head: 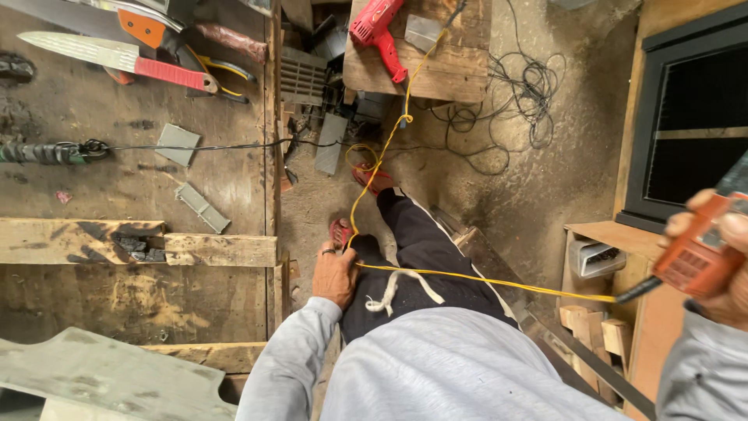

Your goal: The person uses an angle grinder to smooth the edges of a large gray metal structure with a grid pattern. After grinding, they switch to a chisel to scrape and clean the same edges. The person briefly moves the structure to access different areas.

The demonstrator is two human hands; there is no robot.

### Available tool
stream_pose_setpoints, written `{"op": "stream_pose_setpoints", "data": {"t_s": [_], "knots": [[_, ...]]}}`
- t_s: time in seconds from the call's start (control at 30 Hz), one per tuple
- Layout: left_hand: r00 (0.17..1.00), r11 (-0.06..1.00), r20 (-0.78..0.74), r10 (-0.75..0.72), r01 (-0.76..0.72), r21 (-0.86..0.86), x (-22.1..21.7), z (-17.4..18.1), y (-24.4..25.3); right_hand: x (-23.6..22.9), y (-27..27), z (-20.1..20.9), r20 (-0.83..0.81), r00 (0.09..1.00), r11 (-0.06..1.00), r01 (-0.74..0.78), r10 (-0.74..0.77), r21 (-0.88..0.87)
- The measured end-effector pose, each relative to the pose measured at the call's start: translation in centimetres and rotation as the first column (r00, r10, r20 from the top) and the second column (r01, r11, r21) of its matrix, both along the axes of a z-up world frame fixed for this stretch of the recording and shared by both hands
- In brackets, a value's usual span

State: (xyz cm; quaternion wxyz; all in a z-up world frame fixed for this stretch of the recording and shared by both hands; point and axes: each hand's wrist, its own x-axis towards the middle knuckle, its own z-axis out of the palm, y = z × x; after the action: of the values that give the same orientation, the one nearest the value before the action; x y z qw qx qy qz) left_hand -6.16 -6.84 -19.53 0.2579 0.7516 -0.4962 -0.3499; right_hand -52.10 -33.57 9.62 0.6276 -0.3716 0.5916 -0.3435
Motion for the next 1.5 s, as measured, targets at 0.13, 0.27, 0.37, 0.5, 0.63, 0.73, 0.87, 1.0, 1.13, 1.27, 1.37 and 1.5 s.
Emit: {"op": "stream_pose_setpoints", "data": {"t_s": [0.13, 0.27, 0.37, 0.5, 0.63, 0.73, 0.87, 1.0, 1.13, 1.27, 1.37, 1.5], "knots": [[0.990, 0.967, -0.083, 0.114, -0.091, 0.239, -0.4, -3.7, -1.6, -3.0, 3.7, -2.6, -0.317, 0.938, 0.990, 0.143, -0.142, -0.022], [0.840, 0.944, -0.440, 0.317, -0.325, 0.059, -1.8, -3.9, -5.2, -3.1, 7.6, -3.0, -0.412, 0.888, 0.979, 0.192, -0.204, -0.070], [0.840, 0.884, -0.497, 0.218, -0.385, -0.264, -3.5, 2.1, -10.2, -2.1, 8.0, -2.0, -0.433, 0.872, 0.973, 0.189, -0.227, -0.130], [0.886, 0.700, -0.463, -0.041, -0.305, -0.645, -6.8, 13.8, -15.6, -2.3, 7.1, -2.0, -0.431, 0.866, 0.963, 0.179, -0.252, -0.203], [0.888, 0.377, -0.041, -0.459, 0.152, -0.914, -9.4, 19.1, -18.9, -3.5, 4.6, -3.0, -0.350, 0.896, 0.946, 0.185, -0.273, -0.265], [0.729, 0.257, 0.295, -0.618, 0.541, -0.801, -14.1, 17.9, -22.9, -3.8, 1.0, -2.3, -0.276, 0.928, 0.940, 0.167, -0.252, -0.297], [0.175, 0.148, 0.375, -0.910, 0.984, -0.099, -22.4, 13.5, -26.4, -4.7, -1.8, 0.5, -0.232, 0.947, 0.943, 0.148, -0.222, -0.299], [0.500, 0.512, 0.148, -0.853, 0.857, 0.054, -22.0, 9.9, -34.3, -3.7, -7.3, 3.1, -0.165, 0.970, 0.944, 0.124, -0.181, -0.306], [0.861, 0.925, -0.478, -0.174, -0.023, -0.378, -15.3, 8.3, -46.1, -3.1, -10.7, 4.6, -0.110, 0.985, 0.954, 0.098, -0.134, -0.283], [0.904, 0.933, -0.420, 0.076, -0.213, -0.290, -7.2, 9.1, -60.2, -1.5, -14.0, 2.8, -0.067, 0.979, 0.953, 0.172, -0.193, -0.249], [0.919, 0.874, -0.389, 0.064, -0.240, -0.423, -3.3, 10.9, -70.2, -1.2, -15.4, 0.9, -0.043, 0.989, 0.979, 0.130, -0.139, -0.159], [0.848, 0.798, -0.529, 0.031, -0.339, -0.498, -2.5, 12.8, -80.5, -3.2, -15.9, -2.0, -0.124, 0.988, 0.996, 0.093, -0.094, -0.015]]}}
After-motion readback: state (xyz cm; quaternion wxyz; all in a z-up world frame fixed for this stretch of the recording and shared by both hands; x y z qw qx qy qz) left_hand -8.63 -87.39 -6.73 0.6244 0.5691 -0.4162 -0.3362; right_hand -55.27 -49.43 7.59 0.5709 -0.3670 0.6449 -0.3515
